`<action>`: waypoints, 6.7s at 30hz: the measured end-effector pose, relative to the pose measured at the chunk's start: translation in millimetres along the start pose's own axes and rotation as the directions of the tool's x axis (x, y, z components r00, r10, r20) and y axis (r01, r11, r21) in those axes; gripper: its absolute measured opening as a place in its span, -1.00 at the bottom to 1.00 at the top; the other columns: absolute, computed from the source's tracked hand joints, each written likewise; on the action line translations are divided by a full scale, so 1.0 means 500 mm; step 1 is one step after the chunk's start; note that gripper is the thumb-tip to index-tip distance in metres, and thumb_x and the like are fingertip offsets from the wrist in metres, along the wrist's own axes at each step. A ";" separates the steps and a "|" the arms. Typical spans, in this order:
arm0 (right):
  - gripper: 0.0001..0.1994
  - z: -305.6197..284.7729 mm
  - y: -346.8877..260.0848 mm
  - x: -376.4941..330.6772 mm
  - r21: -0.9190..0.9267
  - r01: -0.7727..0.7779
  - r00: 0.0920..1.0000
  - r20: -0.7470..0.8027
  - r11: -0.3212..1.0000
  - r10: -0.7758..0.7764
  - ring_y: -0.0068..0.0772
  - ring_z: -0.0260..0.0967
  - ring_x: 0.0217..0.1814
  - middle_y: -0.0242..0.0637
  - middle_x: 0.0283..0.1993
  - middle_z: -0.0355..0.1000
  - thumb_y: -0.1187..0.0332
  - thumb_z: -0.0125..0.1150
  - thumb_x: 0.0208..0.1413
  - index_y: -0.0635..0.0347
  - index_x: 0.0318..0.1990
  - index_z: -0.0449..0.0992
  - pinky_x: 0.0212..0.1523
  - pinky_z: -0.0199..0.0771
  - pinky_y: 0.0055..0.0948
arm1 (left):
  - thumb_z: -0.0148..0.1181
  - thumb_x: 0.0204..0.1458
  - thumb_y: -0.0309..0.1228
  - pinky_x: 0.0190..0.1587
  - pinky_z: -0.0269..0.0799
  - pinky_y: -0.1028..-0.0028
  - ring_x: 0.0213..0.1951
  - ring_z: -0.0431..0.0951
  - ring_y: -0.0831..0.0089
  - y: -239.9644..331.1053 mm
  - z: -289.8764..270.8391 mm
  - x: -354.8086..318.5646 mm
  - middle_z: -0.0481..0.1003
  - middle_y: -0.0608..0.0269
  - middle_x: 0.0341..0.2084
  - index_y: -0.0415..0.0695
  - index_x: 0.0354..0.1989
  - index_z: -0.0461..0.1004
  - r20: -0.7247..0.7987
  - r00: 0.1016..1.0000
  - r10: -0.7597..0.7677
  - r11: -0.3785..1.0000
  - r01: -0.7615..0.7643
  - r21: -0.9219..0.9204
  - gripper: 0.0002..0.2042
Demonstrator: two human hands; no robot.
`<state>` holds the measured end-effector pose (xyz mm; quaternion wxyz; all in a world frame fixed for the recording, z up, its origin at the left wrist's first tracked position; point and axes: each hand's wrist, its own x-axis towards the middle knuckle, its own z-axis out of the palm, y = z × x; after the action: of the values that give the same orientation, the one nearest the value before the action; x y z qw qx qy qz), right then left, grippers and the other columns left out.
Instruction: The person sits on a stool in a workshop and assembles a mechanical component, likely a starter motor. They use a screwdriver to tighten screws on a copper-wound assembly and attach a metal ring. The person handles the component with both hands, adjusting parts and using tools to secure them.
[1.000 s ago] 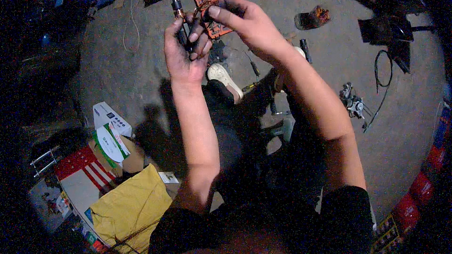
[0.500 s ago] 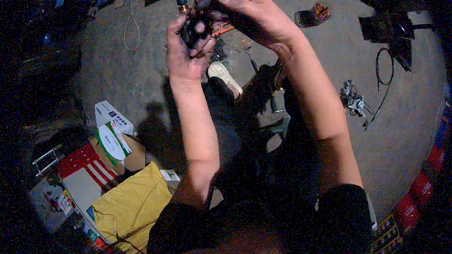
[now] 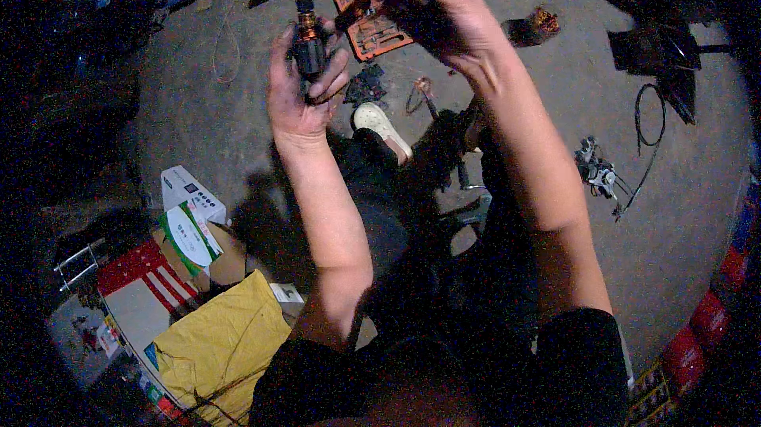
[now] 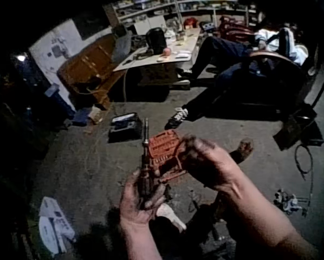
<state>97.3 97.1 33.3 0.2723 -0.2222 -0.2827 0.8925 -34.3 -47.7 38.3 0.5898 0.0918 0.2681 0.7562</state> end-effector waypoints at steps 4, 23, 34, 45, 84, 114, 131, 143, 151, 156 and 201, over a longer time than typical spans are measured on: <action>-0.77 -0.010 -0.019 0.017 0.031 0.080 0.979 0.187 0.996 -0.085 -0.55 0.22 -0.41 -0.42 -0.44 0.30 0.29 0.12 0.07 0.24 -0.20 0.40 -0.40 0.23 -0.66 | -0.11 0.10 -0.08 -0.74 0.01 0.65 -0.77 0.11 0.62 0.000 0.002 -0.010 0.45 0.21 -0.44 -0.25 -0.18 0.37 -0.042 0.996 0.080 0.986 -0.073 0.151 -0.58; -0.74 0.028 0.000 0.005 -0.220 -0.008 0.983 0.176 0.976 0.048 -0.61 0.31 -0.40 -0.40 -0.44 0.37 0.22 0.14 0.04 0.26 -0.26 0.42 -0.34 0.34 -0.64 | 0.18 -0.09 -0.55 -0.73 -0.01 0.67 -0.75 0.14 0.70 -0.017 0.014 0.014 0.44 0.27 -0.47 -0.10 -0.32 0.36 -0.145 0.792 0.593 0.780 -0.521 0.346 -0.83; -0.82 0.032 0.026 0.014 0.212 -0.130 0.991 0.040 0.969 0.124 -0.39 0.45 -0.30 -0.22 -0.30 0.45 0.39 0.09 0.07 0.31 -0.22 0.41 -0.33 0.57 -0.62 | 0.17 -0.12 -0.59 -0.70 0.06 0.69 -0.72 0.18 0.70 -0.035 0.015 0.025 0.43 0.31 -0.47 -0.07 -0.32 0.34 -0.217 0.772 0.598 0.788 -0.516 0.336 -0.79; -0.79 0.036 0.052 0.028 0.288 0.099 0.978 -0.203 0.952 -0.041 -0.44 0.39 -0.17 -0.16 -0.21 0.40 0.46 0.04 0.09 0.40 -0.15 0.39 -0.11 0.45 -0.64 | 0.24 -0.15 -0.60 -0.30 0.35 0.61 -0.41 0.41 0.62 -0.099 0.042 0.047 0.41 0.38 -0.43 -0.16 -0.30 0.32 -0.067 0.674 0.736 0.503 -0.477 0.720 -0.75; -0.73 0.076 0.035 -0.024 0.228 -0.270 0.934 0.299 0.935 0.196 -0.44 0.42 -0.16 -0.26 -0.11 0.39 0.29 0.04 0.12 0.21 -0.06 0.36 -0.25 0.53 -0.60 | 0.35 -0.23 -0.51 -0.52 0.24 0.71 -0.47 0.41 0.67 -0.044 0.012 0.008 0.48 0.36 -0.37 -0.14 -0.28 0.42 0.057 0.823 0.566 0.749 -0.542 0.381 -0.70; -0.84 0.044 0.033 0.002 0.680 -0.316 0.919 0.392 0.662 0.036 -0.56 0.37 -0.36 -0.31 -0.33 0.37 0.43 0.04 0.10 0.33 -0.20 0.38 -0.27 0.52 -0.65 | 0.29 -0.16 -0.52 -0.68 0.08 0.73 -0.68 0.23 0.74 -0.087 0.015 0.034 0.42 0.43 -0.53 -0.11 -0.28 0.36 -0.144 0.875 0.463 0.840 -0.381 0.386 -0.74; -0.72 0.069 0.046 -0.002 -0.218 0.399 0.911 -0.014 0.891 -0.411 -0.36 0.39 -0.08 -0.20 -0.10 0.42 0.37 0.03 0.12 0.43 -0.10 0.37 0.01 0.37 -0.47 | 0.28 -0.17 -0.57 -0.66 0.21 0.69 -0.67 0.30 0.70 -0.096 0.009 0.044 0.42 0.41 -0.56 -0.11 -0.31 0.33 -0.109 0.746 0.657 0.611 -0.442 0.657 -0.73; -0.72 0.047 0.058 0.001 -0.866 0.319 0.927 0.201 0.385 -0.316 -0.09 0.39 -0.49 0.02 -0.52 0.40 0.28 -0.03 0.11 0.39 -0.32 0.45 -0.42 0.34 -0.29 | 0.29 -0.20 -0.57 -0.37 0.34 0.61 -0.45 0.41 0.65 -0.085 0.018 0.013 0.46 0.37 -0.50 -0.22 -0.39 0.41 0.130 0.627 0.768 0.070 -0.284 0.956 -0.80; -0.75 0.058 0.030 -0.018 -0.867 0.339 0.941 0.318 0.365 -0.118 -0.24 0.41 -0.38 -0.04 -0.39 0.44 0.32 0.03 0.08 0.35 -0.21 0.41 -0.32 0.38 -0.34 | 0.25 -0.19 -0.61 -0.34 0.39 0.57 -0.43 0.45 0.61 -0.064 0.010 0.017 0.48 0.32 -0.45 -0.24 -0.28 0.40 -0.063 0.706 0.706 0.378 -0.299 0.876 -0.74; -0.73 0.043 0.033 -0.019 -0.823 0.332 0.938 0.338 0.460 -0.074 -0.64 0.29 -0.37 -0.36 -0.41 0.43 0.29 0.09 0.09 0.34 -0.17 0.44 -0.32 0.33 -0.56 | 0.23 -0.17 -0.60 -0.47 0.35 0.61 -0.52 0.42 0.61 -0.048 0.015 0.015 0.46 0.28 -0.46 -0.20 -0.29 0.40 -0.191 0.804 0.564 0.583 -0.223 0.781 -0.77; -0.68 -0.012 0.079 0.047 -0.302 -0.099 0.995 -0.018 0.948 0.098 -0.50 0.37 -0.17 -0.26 -0.18 0.41 0.32 -0.03 0.16 0.40 -0.03 0.31 -0.14 0.38 -0.54 | 0.05 0.05 -0.32 -0.74 -0.04 0.66 -0.72 0.15 0.63 0.075 -0.047 -0.049 0.40 0.24 -0.46 -0.15 -0.39 0.35 -0.250 0.872 0.421 0.904 -0.426 0.036 -0.84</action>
<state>68.6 86.7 -1.6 0.1906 -0.2764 -0.4039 0.8510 -69.9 -83.7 42.1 0.3722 0.0456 0.3066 0.8749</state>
